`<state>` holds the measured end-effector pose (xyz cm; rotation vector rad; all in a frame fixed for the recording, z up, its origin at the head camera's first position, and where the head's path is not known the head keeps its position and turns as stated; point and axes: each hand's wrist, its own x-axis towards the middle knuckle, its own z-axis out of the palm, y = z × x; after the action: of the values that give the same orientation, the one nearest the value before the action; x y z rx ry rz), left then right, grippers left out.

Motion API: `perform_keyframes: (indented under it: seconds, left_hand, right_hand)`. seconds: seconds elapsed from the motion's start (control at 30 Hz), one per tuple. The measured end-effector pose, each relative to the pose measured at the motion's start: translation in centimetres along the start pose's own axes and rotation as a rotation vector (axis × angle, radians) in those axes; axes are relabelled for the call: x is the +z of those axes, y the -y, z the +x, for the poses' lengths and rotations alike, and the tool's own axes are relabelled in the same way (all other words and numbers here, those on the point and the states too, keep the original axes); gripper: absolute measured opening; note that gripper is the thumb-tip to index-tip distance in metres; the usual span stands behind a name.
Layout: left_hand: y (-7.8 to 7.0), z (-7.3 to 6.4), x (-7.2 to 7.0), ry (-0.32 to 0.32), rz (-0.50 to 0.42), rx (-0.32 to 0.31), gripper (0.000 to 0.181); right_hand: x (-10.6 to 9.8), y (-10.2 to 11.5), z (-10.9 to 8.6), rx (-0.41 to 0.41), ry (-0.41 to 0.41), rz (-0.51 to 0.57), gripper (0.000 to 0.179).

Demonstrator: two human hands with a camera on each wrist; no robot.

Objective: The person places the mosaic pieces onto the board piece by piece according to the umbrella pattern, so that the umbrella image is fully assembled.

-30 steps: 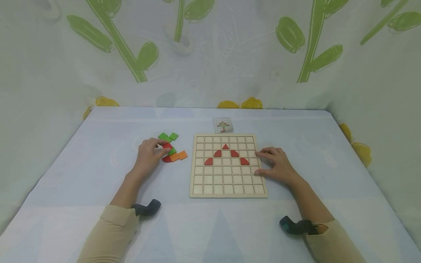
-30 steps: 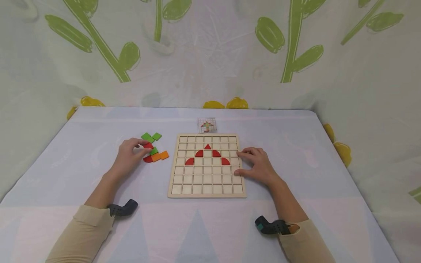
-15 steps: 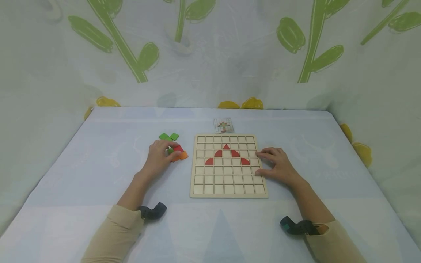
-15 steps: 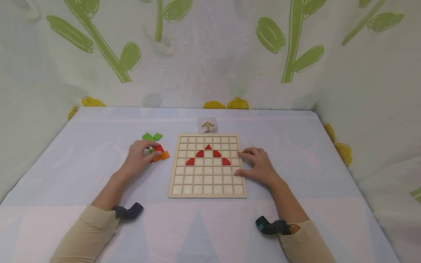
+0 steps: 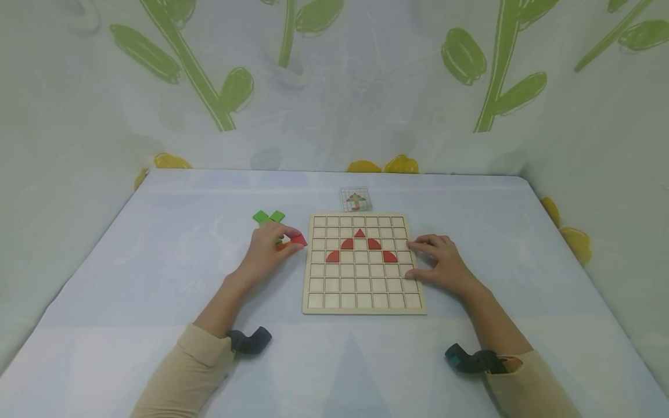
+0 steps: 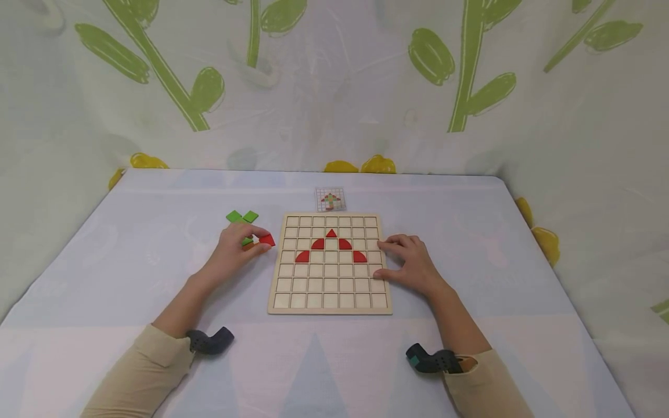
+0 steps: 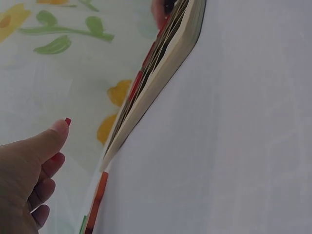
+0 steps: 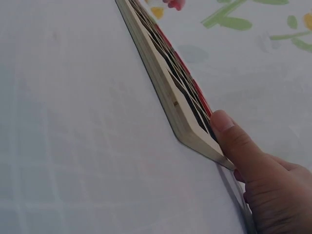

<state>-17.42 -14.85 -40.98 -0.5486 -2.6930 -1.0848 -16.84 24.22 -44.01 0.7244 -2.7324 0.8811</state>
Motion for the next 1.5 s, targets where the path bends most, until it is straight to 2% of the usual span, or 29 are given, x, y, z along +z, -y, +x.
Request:
perform_keyframes:
  seconds: [0.4,0.7,1.0,1.13,1.5]
  left_hand:
    - [-1.4,0.0,1.3,0.052,-0.009,0.043,0.025]
    - [-2.4,-0.4,2.3,0.080,0.006,0.143,0.025]
    - [-3.5,-0.9,3.2,0.086,0.017,0.163,0.025]
    - [-3.8,-1.0,3.6,0.099,0.021,0.201,0.027]
    - [-5.2,-1.9,4.8,0.237,0.056,0.242,0.025]
  right_hand:
    - [0.0,0.0,0.0,0.000,-0.001,0.008,0.067]
    - [0.1,0.0,-0.1,-0.009,-0.007,0.013,0.066]
    - [0.1,-0.2,-0.1,-0.007,-0.002,0.020,0.065]
    - [0.1,-0.1,0.0,0.002,0.003,0.019,0.066]
    - [0.0,0.0,0.0,-0.022,-0.011,0.015,0.064]
